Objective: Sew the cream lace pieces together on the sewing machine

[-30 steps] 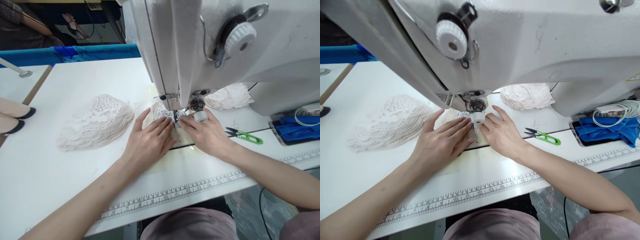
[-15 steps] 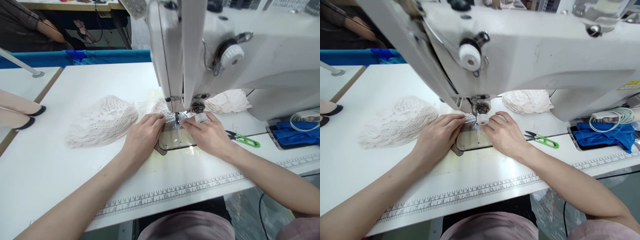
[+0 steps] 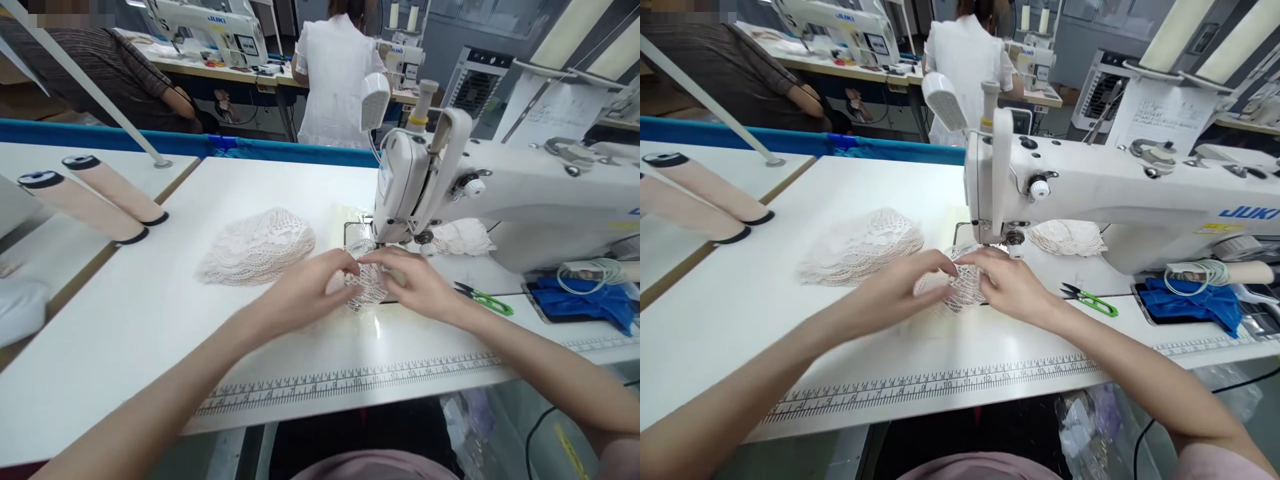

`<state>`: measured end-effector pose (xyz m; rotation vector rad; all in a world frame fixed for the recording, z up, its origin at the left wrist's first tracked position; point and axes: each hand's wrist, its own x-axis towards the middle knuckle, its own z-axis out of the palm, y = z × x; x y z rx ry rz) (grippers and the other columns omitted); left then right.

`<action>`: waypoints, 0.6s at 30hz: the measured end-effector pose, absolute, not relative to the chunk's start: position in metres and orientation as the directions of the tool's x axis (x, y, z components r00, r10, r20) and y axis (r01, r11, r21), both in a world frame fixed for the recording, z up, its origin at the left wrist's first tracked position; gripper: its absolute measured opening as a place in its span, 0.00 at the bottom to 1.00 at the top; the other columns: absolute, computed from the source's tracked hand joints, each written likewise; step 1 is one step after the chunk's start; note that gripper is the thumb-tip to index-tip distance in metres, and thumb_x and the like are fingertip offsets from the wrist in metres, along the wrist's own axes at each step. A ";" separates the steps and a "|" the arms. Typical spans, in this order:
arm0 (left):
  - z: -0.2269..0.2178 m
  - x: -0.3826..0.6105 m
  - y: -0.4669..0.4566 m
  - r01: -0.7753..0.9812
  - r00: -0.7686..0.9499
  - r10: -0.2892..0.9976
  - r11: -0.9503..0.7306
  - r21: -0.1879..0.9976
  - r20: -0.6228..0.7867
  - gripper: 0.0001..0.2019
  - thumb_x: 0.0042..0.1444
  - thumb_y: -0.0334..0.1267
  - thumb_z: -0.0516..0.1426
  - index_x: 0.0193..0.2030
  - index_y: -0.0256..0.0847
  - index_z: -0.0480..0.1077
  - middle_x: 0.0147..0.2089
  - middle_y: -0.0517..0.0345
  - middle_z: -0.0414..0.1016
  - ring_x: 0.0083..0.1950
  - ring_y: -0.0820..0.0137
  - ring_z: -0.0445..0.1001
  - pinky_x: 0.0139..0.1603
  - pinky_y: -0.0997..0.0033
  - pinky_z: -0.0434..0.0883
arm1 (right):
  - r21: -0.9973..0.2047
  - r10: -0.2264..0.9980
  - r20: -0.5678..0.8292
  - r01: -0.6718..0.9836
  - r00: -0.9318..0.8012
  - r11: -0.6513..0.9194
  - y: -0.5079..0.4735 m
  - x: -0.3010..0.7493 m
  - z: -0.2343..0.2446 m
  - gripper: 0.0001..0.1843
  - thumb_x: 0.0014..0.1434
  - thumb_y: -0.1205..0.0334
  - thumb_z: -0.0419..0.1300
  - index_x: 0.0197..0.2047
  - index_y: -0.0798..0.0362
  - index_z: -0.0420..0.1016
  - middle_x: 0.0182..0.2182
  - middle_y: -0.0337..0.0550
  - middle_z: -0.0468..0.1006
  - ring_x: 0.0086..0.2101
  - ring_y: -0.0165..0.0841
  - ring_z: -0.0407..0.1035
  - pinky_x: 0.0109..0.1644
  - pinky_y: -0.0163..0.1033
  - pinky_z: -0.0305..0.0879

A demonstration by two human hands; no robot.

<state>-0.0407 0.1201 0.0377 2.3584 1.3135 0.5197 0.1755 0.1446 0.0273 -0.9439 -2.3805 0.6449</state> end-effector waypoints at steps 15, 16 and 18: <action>0.034 -0.059 0.081 0.737 0.625 0.778 -0.614 0.284 0.061 0.16 0.66 0.35 0.44 0.32 0.40 0.68 0.34 0.56 0.74 0.33 0.68 0.72 0.32 0.69 0.67 | -0.179 0.625 0.266 0.600 -0.734 0.780 0.102 0.191 0.008 0.27 0.63 0.63 0.56 0.64 0.53 0.60 0.62 0.50 0.66 0.62 0.39 0.60 0.63 0.53 0.62; 0.030 -0.054 0.084 0.745 0.612 0.784 -0.615 0.257 0.102 0.15 0.67 0.36 0.44 0.35 0.39 0.70 0.37 0.55 0.75 0.37 0.67 0.73 0.35 0.68 0.69 | -0.166 0.639 0.279 0.619 -0.717 0.767 0.102 0.189 0.006 0.25 0.65 0.62 0.55 0.64 0.53 0.61 0.61 0.49 0.67 0.61 0.39 0.61 0.63 0.53 0.62; 0.018 -0.042 0.096 0.742 0.611 0.770 -0.638 0.205 0.184 0.14 0.67 0.38 0.45 0.47 0.38 0.71 0.48 0.51 0.76 0.48 0.64 0.74 0.45 0.65 0.71 | -0.154 0.654 0.322 0.644 -0.685 0.750 0.103 0.188 0.002 0.22 0.66 0.62 0.53 0.62 0.52 0.63 0.59 0.49 0.70 0.59 0.38 0.63 0.62 0.52 0.64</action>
